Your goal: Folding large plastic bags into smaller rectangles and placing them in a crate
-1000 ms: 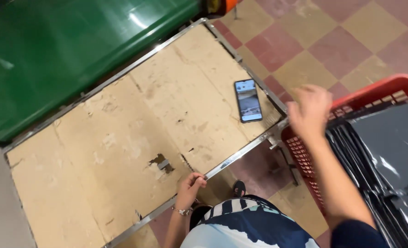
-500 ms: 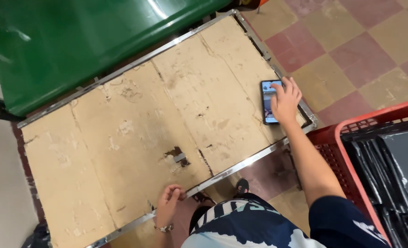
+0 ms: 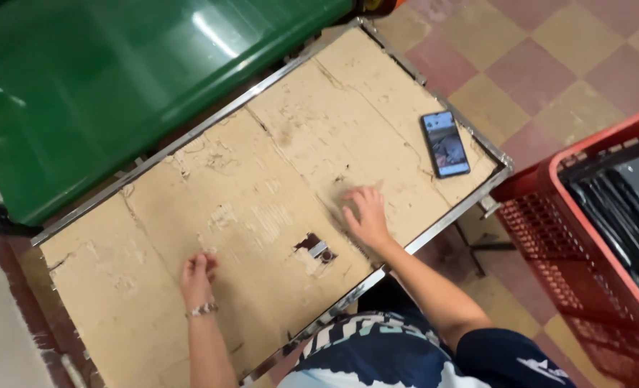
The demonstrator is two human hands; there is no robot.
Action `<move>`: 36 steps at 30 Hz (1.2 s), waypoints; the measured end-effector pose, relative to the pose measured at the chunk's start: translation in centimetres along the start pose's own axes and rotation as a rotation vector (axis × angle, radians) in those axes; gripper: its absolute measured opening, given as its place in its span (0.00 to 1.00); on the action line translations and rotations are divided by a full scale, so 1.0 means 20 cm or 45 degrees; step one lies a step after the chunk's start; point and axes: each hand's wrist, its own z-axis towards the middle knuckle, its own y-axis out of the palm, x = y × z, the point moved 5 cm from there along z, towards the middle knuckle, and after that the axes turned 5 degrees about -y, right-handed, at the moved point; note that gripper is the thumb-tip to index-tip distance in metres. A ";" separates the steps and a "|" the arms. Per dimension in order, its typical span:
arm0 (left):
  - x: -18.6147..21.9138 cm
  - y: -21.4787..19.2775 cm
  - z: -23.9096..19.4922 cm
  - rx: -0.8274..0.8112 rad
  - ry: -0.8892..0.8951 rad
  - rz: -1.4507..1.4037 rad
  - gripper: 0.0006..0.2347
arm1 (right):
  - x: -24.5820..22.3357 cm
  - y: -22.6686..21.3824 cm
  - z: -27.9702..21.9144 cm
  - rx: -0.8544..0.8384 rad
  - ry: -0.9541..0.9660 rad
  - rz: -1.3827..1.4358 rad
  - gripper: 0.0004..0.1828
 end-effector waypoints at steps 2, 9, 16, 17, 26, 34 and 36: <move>0.06 0.01 0.15 -0.029 0.091 -0.115 0.04 | 0.12 0.07 0.00 -0.088 0.060 -0.050 0.11; 0.19 0.09 0.49 0.097 -0.034 -0.442 0.05 | 0.12 0.16 0.33 -0.086 0.050 0.128 0.07; 0.37 0.20 0.97 0.166 -0.040 -0.634 0.09 | 0.40 0.74 0.83 -0.063 0.541 0.986 0.11; 0.40 0.23 0.97 0.167 -0.055 -0.707 0.09 | 0.45 0.83 0.86 -0.021 0.664 1.153 0.13; 0.77 0.26 1.03 0.003 -0.007 -1.190 0.32 | 0.39 1.42 1.49 -0.173 1.056 2.061 0.26; 0.67 0.06 0.87 0.312 -0.088 -1.527 0.37 | 0.73 1.53 1.18 -0.151 1.464 1.613 0.22; 0.63 -0.01 0.70 0.497 -0.125 -1.490 0.30 | 0.75 1.36 0.89 -0.104 1.510 1.527 0.14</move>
